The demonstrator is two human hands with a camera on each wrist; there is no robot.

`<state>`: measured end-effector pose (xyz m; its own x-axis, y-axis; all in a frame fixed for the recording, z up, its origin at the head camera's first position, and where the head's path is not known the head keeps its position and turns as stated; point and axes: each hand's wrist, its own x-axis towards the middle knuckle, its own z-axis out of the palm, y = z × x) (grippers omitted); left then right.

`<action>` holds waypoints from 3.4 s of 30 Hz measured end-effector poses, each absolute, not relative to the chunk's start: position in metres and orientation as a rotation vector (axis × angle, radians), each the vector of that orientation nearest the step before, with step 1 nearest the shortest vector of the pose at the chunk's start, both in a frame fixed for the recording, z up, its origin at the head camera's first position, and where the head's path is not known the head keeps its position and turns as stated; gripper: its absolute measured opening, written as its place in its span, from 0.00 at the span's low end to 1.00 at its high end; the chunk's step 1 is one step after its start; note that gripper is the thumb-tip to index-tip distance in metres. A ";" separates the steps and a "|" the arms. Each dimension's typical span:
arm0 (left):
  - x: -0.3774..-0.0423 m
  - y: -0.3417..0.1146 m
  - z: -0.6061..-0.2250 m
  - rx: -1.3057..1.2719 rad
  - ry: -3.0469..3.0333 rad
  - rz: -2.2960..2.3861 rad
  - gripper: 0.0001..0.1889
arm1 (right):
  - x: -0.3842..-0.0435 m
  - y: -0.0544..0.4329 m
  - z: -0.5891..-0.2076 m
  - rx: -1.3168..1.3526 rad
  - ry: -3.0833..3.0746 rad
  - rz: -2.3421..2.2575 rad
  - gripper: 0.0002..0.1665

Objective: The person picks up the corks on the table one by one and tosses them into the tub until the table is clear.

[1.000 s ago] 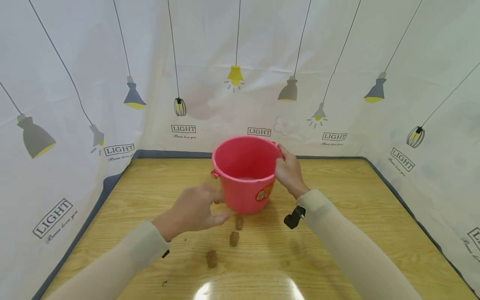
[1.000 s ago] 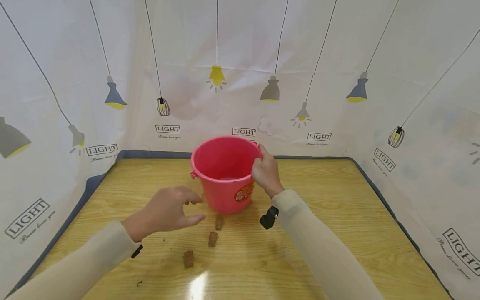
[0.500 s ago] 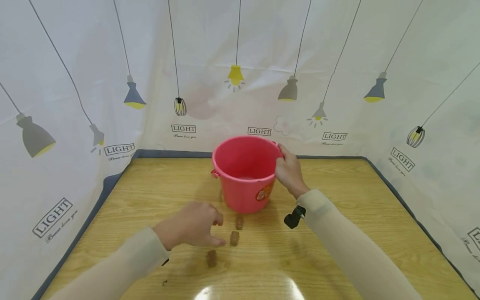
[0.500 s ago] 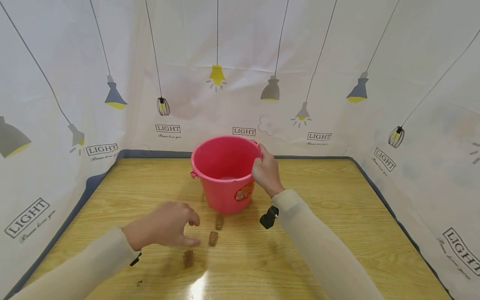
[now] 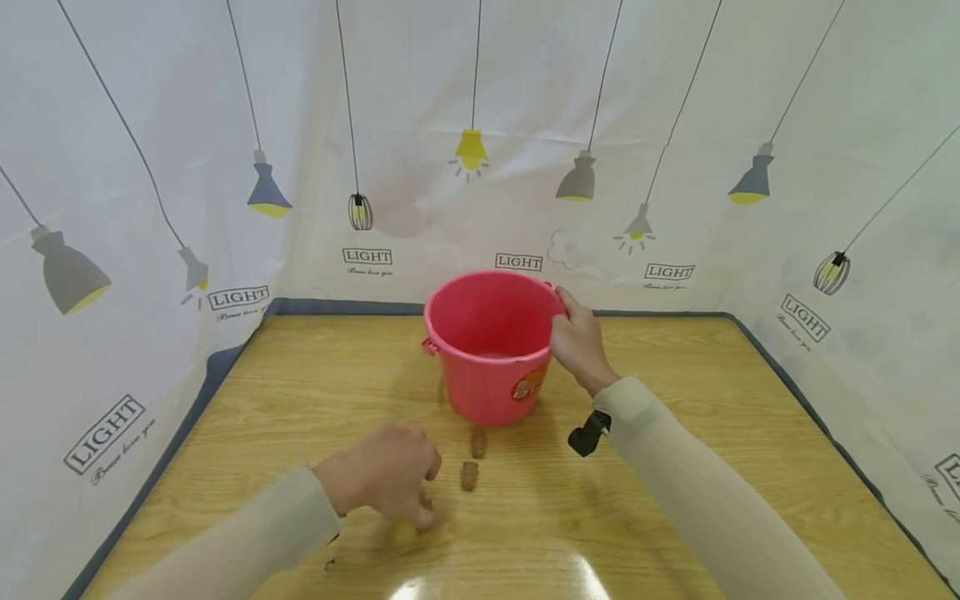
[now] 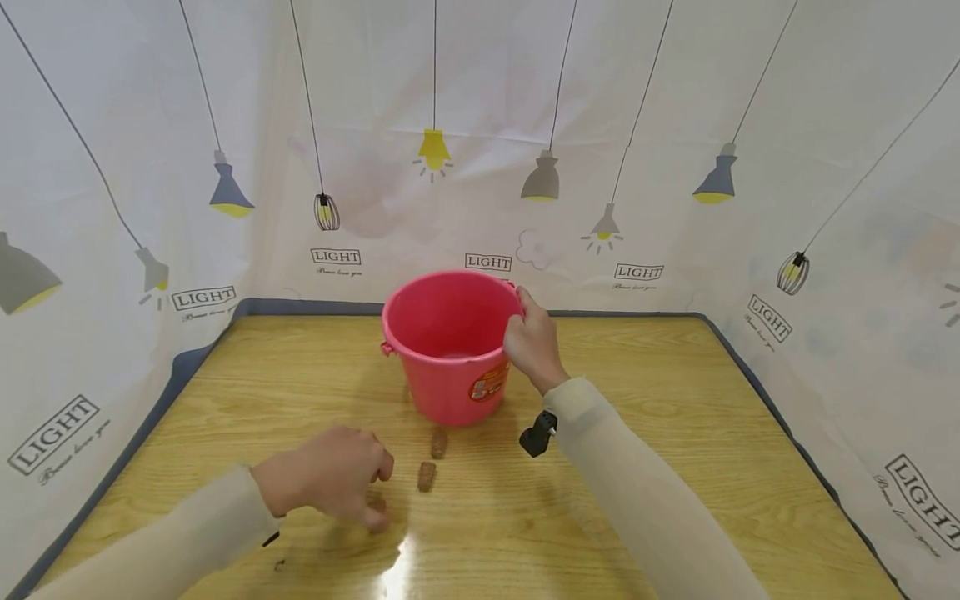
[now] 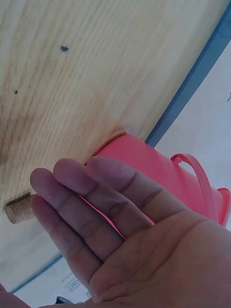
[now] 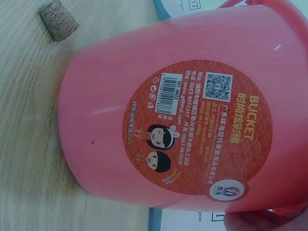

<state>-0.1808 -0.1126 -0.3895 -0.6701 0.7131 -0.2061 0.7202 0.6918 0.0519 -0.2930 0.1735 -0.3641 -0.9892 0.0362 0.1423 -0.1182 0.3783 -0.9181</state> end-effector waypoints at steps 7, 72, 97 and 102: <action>-0.178 -0.111 -0.394 1.169 2.682 -0.105 0.26 | -0.294 0.174 -0.364 0.067 -2.483 1.634 0.34; -0.203 -0.104 -0.369 1.742 3.102 0.475 0.09 | -0.293 0.172 -0.364 0.035 -2.502 1.644 0.34; -0.221 -0.096 -0.333 1.804 3.191 0.794 0.09 | -0.293 0.173 -0.365 0.053 -2.500 1.653 0.34; -0.225 -0.095 -0.331 1.804 3.227 0.810 0.08 | -0.292 0.173 -0.365 0.056 -2.497 1.658 0.34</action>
